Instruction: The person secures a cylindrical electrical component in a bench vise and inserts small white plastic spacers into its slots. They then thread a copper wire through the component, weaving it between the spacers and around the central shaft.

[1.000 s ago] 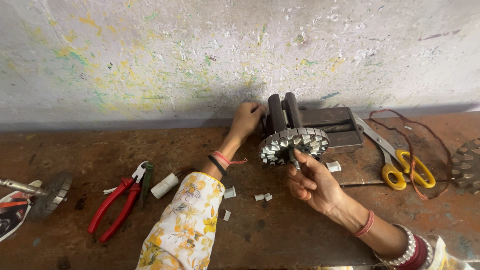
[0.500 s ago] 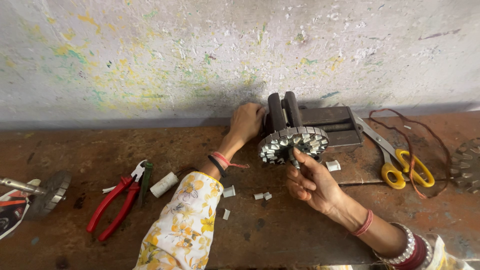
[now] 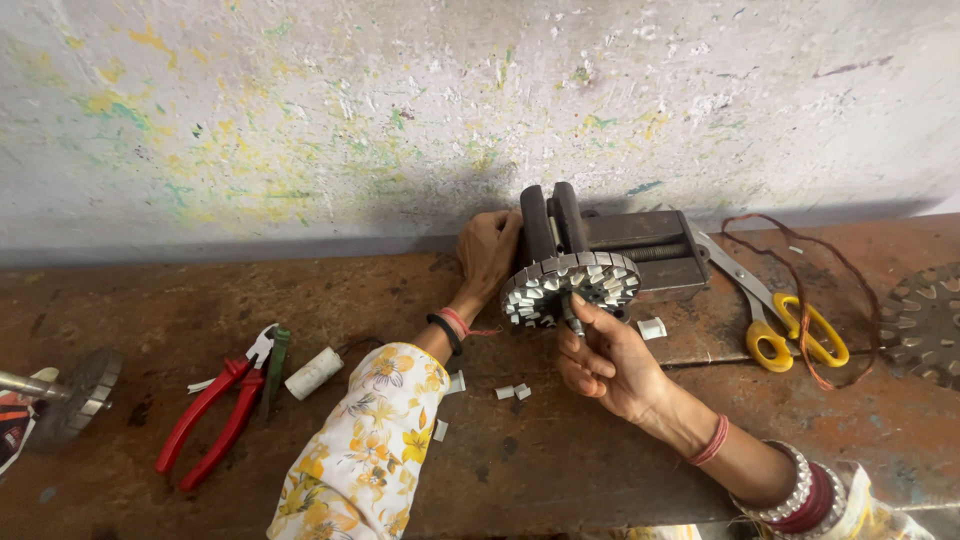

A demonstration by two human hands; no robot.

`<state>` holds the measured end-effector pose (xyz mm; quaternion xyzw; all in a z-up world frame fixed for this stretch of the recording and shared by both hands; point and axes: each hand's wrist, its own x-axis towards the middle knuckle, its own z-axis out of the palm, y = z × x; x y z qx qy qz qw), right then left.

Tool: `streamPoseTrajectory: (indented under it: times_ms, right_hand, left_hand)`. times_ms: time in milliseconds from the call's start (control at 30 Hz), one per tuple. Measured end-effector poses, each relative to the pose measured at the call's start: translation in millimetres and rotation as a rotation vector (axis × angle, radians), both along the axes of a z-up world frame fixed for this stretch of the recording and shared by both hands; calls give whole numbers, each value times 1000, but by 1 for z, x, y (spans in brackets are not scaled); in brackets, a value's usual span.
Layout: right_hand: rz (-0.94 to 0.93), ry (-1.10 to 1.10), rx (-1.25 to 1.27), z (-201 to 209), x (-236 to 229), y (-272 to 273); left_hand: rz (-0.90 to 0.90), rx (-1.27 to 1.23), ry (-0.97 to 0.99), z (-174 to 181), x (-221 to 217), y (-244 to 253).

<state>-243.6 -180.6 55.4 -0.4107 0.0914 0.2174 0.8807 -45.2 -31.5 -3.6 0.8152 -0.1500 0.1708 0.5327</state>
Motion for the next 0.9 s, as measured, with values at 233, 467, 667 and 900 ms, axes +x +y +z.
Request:
streamPoseTrajectory:
  times_ms: [233, 467, 667, 900]
  right_hand:
    - [2, -65, 15, 4, -5, -2]
    - [10, -60, 170, 5, -4, -5]
    - [12, -72, 149, 2, 1, -3]
    - [34, -131, 61, -7, 0, -4]
  left_hand:
    - [21, -46, -134, 12, -11, 1]
    - [37, 20, -242, 23, -18, 4]
    - [75, 94, -360, 20, -12, 5]
    - [124, 165, -266, 25, -5, 1]
